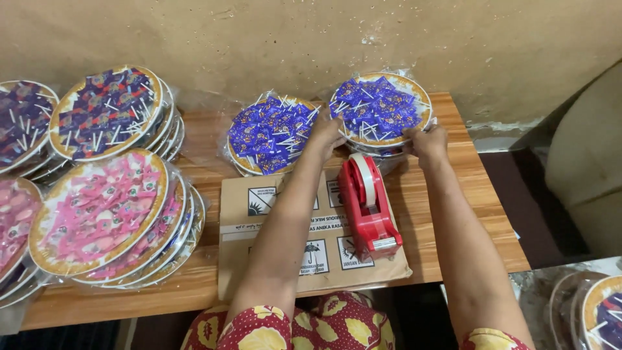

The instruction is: The person wraps a plate of lollipops in plastic film and seals it with a tape dispenser. They then place the wrapped plate onto a stack and repeat the process with another plate.

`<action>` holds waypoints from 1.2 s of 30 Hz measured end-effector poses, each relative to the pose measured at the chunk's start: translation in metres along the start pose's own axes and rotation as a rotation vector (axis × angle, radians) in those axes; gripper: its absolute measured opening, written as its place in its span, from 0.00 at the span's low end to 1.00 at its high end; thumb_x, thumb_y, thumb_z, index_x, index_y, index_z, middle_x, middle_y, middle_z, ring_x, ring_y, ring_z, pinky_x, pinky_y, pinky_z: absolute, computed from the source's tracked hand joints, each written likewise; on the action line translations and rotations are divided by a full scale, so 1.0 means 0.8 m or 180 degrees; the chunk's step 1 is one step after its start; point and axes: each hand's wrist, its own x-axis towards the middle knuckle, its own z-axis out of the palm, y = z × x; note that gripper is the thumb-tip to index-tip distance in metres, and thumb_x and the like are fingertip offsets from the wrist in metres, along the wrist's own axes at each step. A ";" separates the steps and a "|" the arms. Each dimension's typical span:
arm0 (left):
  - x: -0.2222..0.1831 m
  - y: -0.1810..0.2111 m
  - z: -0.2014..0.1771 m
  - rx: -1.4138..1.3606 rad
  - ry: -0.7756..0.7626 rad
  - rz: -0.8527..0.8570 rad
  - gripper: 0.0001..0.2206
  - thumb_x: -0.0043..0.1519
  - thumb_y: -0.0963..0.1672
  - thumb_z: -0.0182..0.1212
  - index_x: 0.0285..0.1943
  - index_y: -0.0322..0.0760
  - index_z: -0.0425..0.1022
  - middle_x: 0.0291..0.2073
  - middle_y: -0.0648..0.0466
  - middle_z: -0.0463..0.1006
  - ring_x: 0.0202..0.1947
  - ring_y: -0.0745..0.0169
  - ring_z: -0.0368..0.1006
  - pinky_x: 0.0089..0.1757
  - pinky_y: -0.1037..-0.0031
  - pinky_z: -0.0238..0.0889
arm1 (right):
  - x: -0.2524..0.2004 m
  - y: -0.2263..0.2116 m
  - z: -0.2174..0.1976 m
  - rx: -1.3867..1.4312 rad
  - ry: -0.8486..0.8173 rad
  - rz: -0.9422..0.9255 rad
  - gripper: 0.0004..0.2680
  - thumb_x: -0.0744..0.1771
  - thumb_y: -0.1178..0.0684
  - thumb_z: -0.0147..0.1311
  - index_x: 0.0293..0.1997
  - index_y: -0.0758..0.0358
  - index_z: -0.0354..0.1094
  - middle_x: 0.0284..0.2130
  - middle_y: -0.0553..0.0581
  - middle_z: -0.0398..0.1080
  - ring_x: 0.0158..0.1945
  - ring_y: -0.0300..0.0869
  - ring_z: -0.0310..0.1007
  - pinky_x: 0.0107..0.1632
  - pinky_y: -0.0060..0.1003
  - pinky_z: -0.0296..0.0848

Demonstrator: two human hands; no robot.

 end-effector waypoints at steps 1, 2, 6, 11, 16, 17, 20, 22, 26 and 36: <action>0.009 -0.005 -0.004 0.0002 0.0009 -0.0001 0.25 0.67 0.42 0.51 0.75 0.35 0.56 0.58 0.30 0.70 0.55 0.32 0.74 0.51 0.44 0.70 | 0.000 -0.001 0.003 0.0002 -0.0009 0.0004 0.16 0.62 0.61 0.65 0.49 0.77 0.62 0.26 0.60 0.69 0.20 0.46 0.75 0.25 0.49 0.83; 0.018 -0.009 -0.008 -0.0109 -0.0144 -0.0091 0.27 0.68 0.45 0.50 0.78 0.37 0.49 0.61 0.28 0.67 0.58 0.29 0.70 0.55 0.43 0.65 | 0.000 -0.002 0.006 0.0140 -0.0009 0.0066 0.16 0.62 0.61 0.64 0.49 0.76 0.61 0.26 0.62 0.69 0.21 0.47 0.76 0.27 0.51 0.84; 0.058 -0.030 -0.017 -0.0370 -0.0376 -0.0412 0.29 0.69 0.53 0.49 0.78 0.49 0.46 0.60 0.27 0.68 0.61 0.28 0.67 0.59 0.42 0.59 | 0.004 -0.003 0.011 0.0386 0.0039 0.0170 0.15 0.62 0.62 0.60 0.50 0.71 0.59 0.28 0.60 0.67 0.25 0.47 0.76 0.33 0.61 0.83; 0.034 -0.008 -0.013 -0.0486 -0.0500 -0.0482 0.28 0.69 0.52 0.49 0.78 0.51 0.45 0.68 0.22 0.54 0.64 0.18 0.60 0.61 0.38 0.53 | 0.032 0.022 0.005 0.0901 0.0188 0.0148 0.15 0.60 0.64 0.59 0.49 0.68 0.61 0.30 0.58 0.67 0.27 0.48 0.77 0.30 0.62 0.82; 0.076 -0.032 -0.015 -0.0481 -0.0462 -0.0346 0.29 0.69 0.48 0.50 0.78 0.50 0.42 0.72 0.24 0.46 0.63 0.13 0.58 0.58 0.37 0.57 | 0.027 0.015 -0.006 0.1174 0.0306 -0.0014 0.17 0.59 0.62 0.61 0.49 0.66 0.57 0.30 0.58 0.63 0.27 0.52 0.77 0.29 0.66 0.81; 0.067 -0.021 -0.014 -0.0528 -0.0452 -0.0359 0.32 0.68 0.47 0.51 0.79 0.49 0.38 0.73 0.25 0.45 0.62 0.13 0.60 0.56 0.38 0.60 | 0.015 -0.001 -0.008 0.1217 0.0340 -0.0141 0.18 0.60 0.62 0.61 0.50 0.67 0.56 0.33 0.60 0.64 0.30 0.52 0.77 0.30 0.61 0.83; 0.073 -0.013 -0.014 -0.0522 -0.0542 -0.0250 0.35 0.68 0.45 0.52 0.80 0.47 0.33 0.74 0.25 0.42 0.59 0.08 0.60 0.52 0.36 0.66 | 0.001 -0.029 -0.015 0.1252 0.0292 -0.0406 0.17 0.61 0.61 0.60 0.51 0.64 0.55 0.35 0.61 0.67 0.32 0.50 0.78 0.31 0.54 0.86; 0.049 0.013 -0.008 -0.0476 -0.0646 -0.0131 0.36 0.68 0.45 0.53 0.80 0.45 0.34 0.74 0.24 0.41 0.57 0.04 0.59 0.49 0.32 0.67 | -0.012 -0.046 -0.022 0.1237 0.0210 -0.0547 0.17 0.62 0.61 0.59 0.52 0.60 0.55 0.35 0.60 0.68 0.32 0.48 0.78 0.31 0.52 0.87; -0.027 0.083 -0.002 -0.0371 -0.0657 0.0096 0.35 0.68 0.43 0.50 0.81 0.50 0.34 0.74 0.28 0.45 0.64 0.09 0.54 0.50 0.23 0.60 | -0.054 -0.089 -0.026 0.1001 -0.0143 -0.1112 0.16 0.65 0.61 0.59 0.52 0.61 0.53 0.41 0.62 0.69 0.38 0.47 0.76 0.33 0.46 0.86; -0.039 0.122 -0.001 -0.0985 -0.0852 0.0396 0.12 0.72 0.45 0.37 0.62 0.44 0.58 0.66 0.31 0.65 0.63 0.15 0.62 0.53 0.17 0.50 | -0.143 -0.194 -0.045 0.0633 -0.0855 -0.2459 0.13 0.71 0.69 0.45 0.56 0.60 0.46 0.47 0.59 0.62 0.44 0.39 0.69 0.45 0.31 0.74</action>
